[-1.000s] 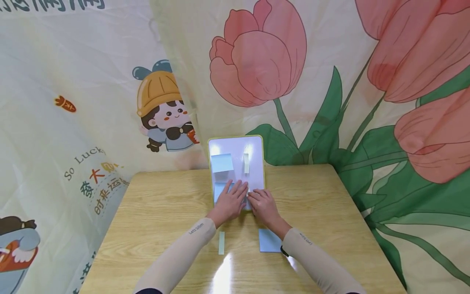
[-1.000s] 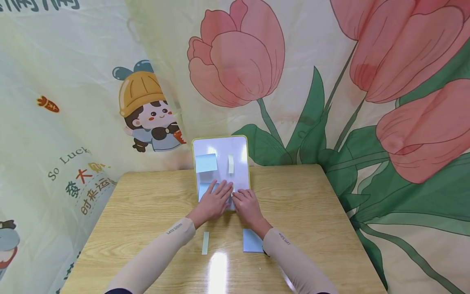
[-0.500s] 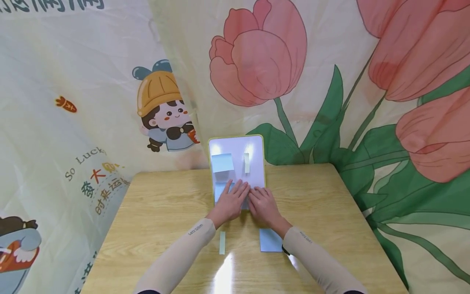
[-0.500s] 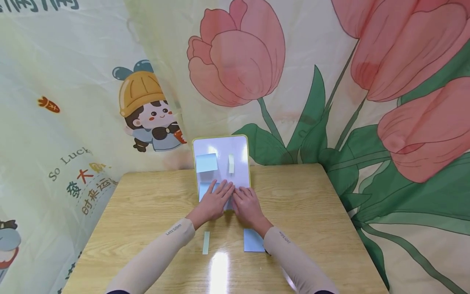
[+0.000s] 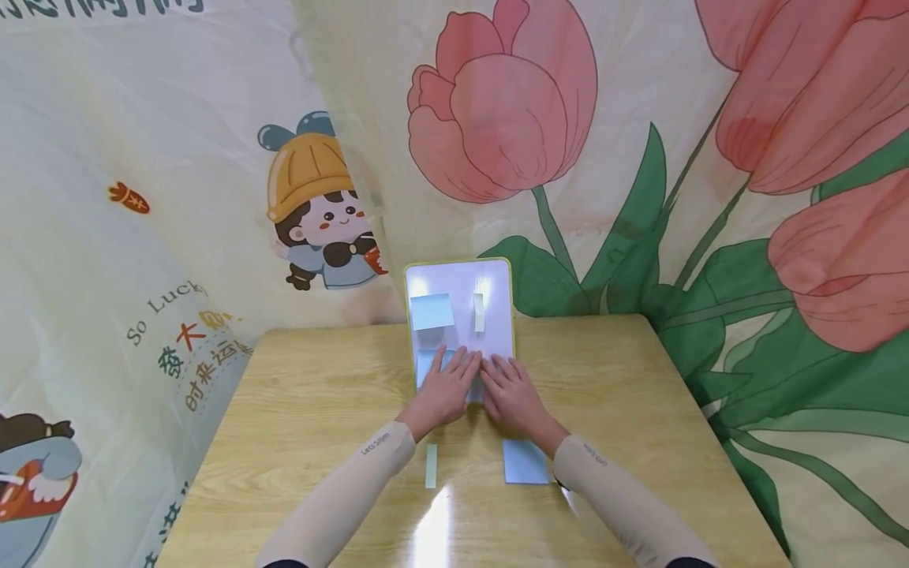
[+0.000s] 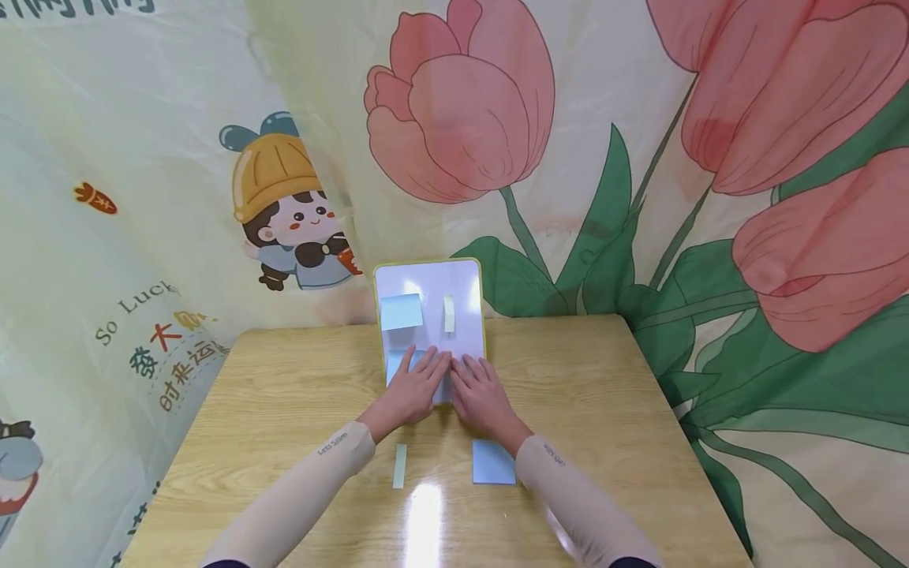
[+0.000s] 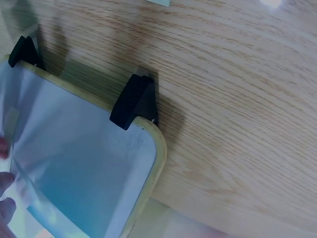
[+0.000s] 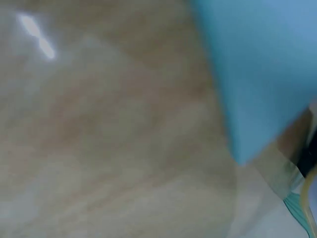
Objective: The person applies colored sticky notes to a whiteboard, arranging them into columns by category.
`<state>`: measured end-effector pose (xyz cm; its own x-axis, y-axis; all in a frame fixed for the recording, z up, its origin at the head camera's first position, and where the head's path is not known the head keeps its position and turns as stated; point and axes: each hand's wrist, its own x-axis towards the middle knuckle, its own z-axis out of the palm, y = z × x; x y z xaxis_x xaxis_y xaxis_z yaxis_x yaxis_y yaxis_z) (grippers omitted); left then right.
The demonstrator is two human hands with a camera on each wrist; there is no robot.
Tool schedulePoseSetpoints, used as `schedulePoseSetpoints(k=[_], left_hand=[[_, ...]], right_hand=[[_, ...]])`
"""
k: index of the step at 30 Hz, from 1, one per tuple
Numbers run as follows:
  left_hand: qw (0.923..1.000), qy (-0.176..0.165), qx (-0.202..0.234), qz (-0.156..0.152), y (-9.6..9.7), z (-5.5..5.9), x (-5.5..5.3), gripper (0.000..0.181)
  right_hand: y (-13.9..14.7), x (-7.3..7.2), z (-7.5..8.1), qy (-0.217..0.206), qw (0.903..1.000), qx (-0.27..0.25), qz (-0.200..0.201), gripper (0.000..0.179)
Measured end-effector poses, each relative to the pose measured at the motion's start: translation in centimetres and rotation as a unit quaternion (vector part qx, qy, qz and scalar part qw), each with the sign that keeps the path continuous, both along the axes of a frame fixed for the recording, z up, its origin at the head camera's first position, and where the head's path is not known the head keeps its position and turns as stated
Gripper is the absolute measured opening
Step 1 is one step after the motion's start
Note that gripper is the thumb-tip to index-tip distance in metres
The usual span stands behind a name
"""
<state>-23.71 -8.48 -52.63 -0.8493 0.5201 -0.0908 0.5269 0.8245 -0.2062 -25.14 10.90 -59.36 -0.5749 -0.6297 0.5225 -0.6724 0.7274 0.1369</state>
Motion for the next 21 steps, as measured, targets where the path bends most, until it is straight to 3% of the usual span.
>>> schedulePoseSetpoints(k=[6, 11, 15, 21], left_hand=[[0.9999, -0.008, 0.012, 0.003, 0.0, -0.4, -0.6, 0.089], [1.0000, -0.005, -0.002, 0.006, 0.3, -0.3, -0.5, 0.091], [0.9998, -0.012, -0.012, 0.009, 0.4, 0.1, -0.1, 0.088], [0.9998, 0.003, -0.017, 0.006, 0.3, 0.8, -0.4, 0.086]], right_hand=[[-0.1, 0.4, 0.1, -0.001, 0.9996, -0.013, 0.024, 0.052], [0.0, -0.2, 1.5, -0.033, 0.9994, 0.005, -0.007, 0.055], [0.2, 0.2, 1.5, -0.064, 0.9975, 0.028, -0.012, 0.056], [0.6, 0.6, 0.8, -0.059, 0.9978, 0.007, 0.029, 0.054]])
